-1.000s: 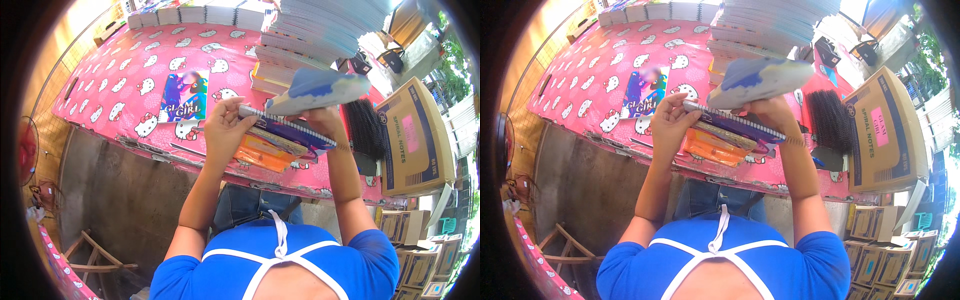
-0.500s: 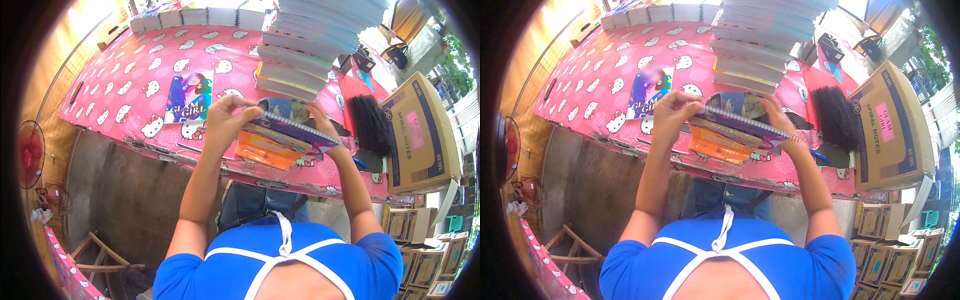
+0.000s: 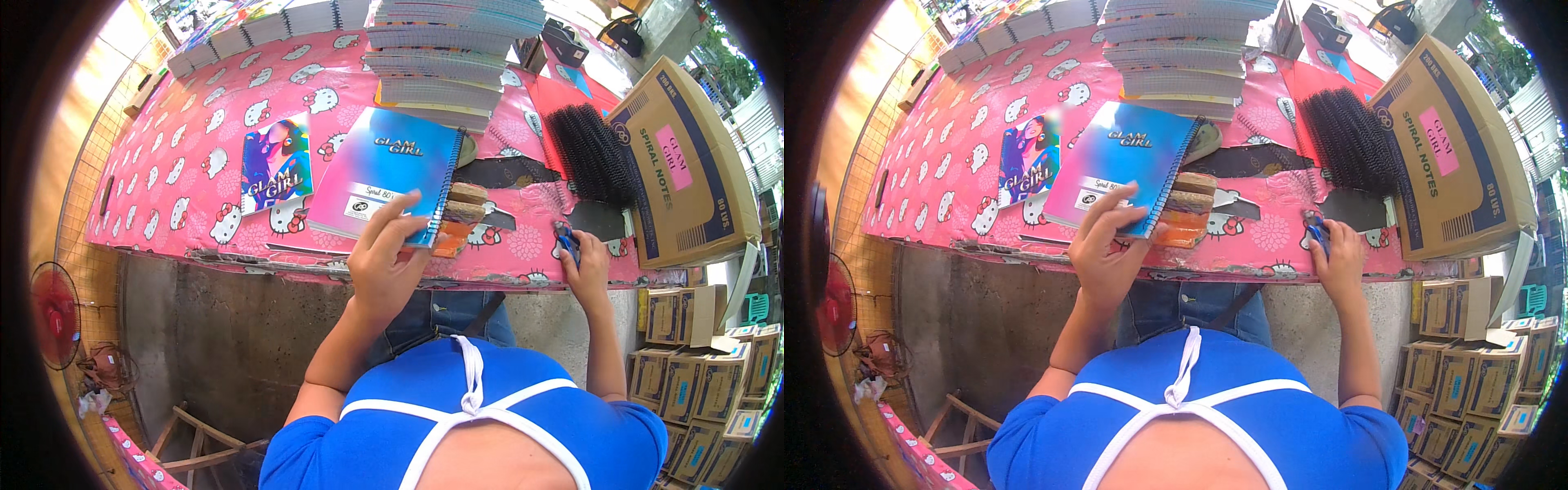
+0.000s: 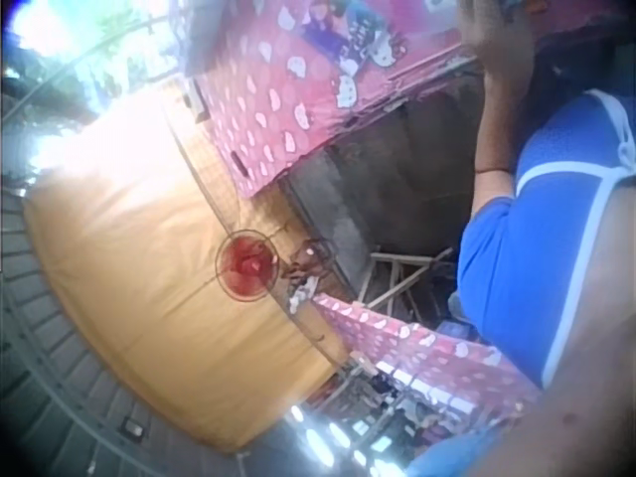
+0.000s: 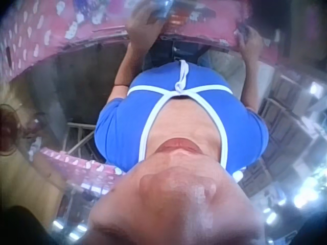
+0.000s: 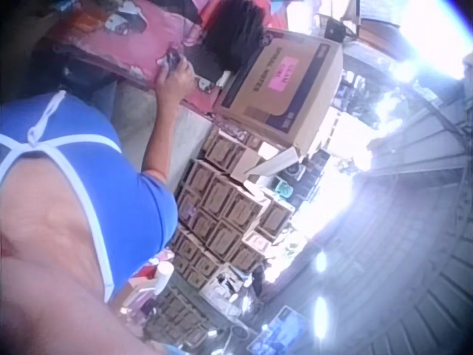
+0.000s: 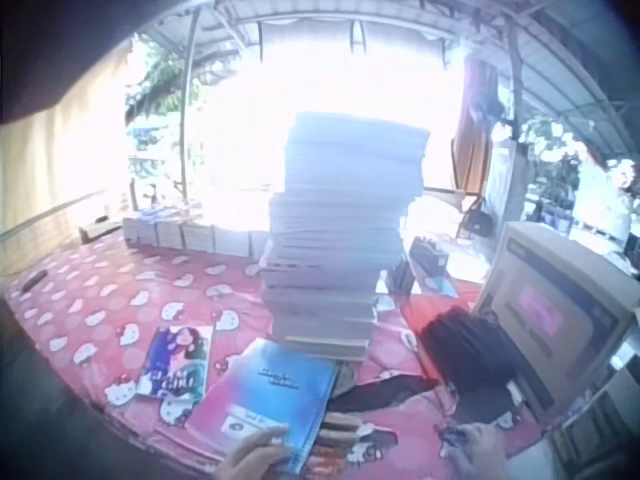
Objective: The person inserts plastic spiral coils into the punched holes of several notebooks by hand and clips the ends of the coils using a tool.
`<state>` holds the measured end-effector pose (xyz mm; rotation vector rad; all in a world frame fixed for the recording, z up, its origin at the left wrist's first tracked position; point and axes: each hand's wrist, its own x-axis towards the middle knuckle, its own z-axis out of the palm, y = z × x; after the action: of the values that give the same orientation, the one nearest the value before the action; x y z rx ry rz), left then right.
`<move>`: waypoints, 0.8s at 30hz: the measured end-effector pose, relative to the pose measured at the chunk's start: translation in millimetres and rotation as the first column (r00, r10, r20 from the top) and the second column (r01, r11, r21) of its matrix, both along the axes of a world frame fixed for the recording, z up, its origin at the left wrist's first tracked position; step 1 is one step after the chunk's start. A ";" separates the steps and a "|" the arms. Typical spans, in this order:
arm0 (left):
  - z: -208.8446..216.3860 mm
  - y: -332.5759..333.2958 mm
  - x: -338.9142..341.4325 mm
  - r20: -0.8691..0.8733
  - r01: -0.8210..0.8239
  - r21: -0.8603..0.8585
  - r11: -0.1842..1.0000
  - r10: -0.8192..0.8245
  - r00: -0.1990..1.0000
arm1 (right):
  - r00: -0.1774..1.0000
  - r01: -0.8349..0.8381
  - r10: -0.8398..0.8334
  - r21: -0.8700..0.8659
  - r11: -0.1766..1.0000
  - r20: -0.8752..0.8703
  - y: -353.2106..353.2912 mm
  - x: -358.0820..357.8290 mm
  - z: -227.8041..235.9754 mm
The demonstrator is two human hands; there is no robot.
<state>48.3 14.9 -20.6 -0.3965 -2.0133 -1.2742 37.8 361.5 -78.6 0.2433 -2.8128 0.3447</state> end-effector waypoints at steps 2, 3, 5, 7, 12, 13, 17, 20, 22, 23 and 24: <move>-7.0 2.1 0.4 -0.036 -0.010 0.032 0.999 0.011 0.999 | 0.975 -0.081 0.150 -0.368 0.926 0.162 -35.0 6.6 23.0; -8.3 2.4 -0.1 -0.074 -0.002 0.008 1.000 0.003 0.997 | 0.937 -0.133 0.291 -0.576 0.806 0.190 -61.5 13.9 38.2; -9.7 3.2 1.2 -0.119 -0.002 -0.017 1.000 0.000 0.993 | 0.851 -0.470 0.526 -0.472 0.746 -0.016 -108.9 22.7 69.3; -0.6 3.4 2.5 -0.133 -0.006 -0.025 1.000 0.002 0.991 | 0.843 -0.513 0.530 -0.440 0.737 -0.094 -136.2 19.7 82.4; 2.5 2.0 3.8 -0.160 -0.019 -0.028 0.999 0.015 0.987 | 0.756 -0.382 0.635 -0.679 0.627 0.161 -138.4 12.6 83.3; 3.2 1.3 3.6 -0.178 -0.020 -0.041 0.999 0.012 0.984 | 0.595 -0.063 0.721 -0.874 0.482 0.355 -133.0 8.2 81.6; 4.8 -4.6 -10.1 -0.258 0.018 -0.058 0.998 -0.032 0.965 | 0.391 0.430 0.882 -0.899 0.078 0.264 -135.0 4.8 66.2; 2.0 -42.6 -22.2 -0.117 -0.279 0.195 0.940 0.305 0.945 | 0.803 -0.036 0.527 -0.859 0.511 0.280 -119.2 10.8 68.6; 27.3 -87.0 -31.8 -0.041 -0.572 0.417 0.706 0.643 0.764 | 0.967 -0.133 0.231 -0.559 0.819 0.107 -82.0 -0.2 37.3; 38.6 -107.4 -31.9 -0.144 -0.519 0.497 0.695 0.656 0.741 | 0.993 -0.114 0.112 -0.347 0.931 -0.025 -62.9 -6.5 19.4; 49.3 -125.9 -34.1 -0.250 -0.444 0.580 0.683 0.667 0.702 | 0.995 -0.099 0.101 -0.221 0.970 -0.005 -50.2 -5.1 11.8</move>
<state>14.3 -111.0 28.8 0.1851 -1.2069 -1.0856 32.8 311.2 -66.9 0.3348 -2.7437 0.6775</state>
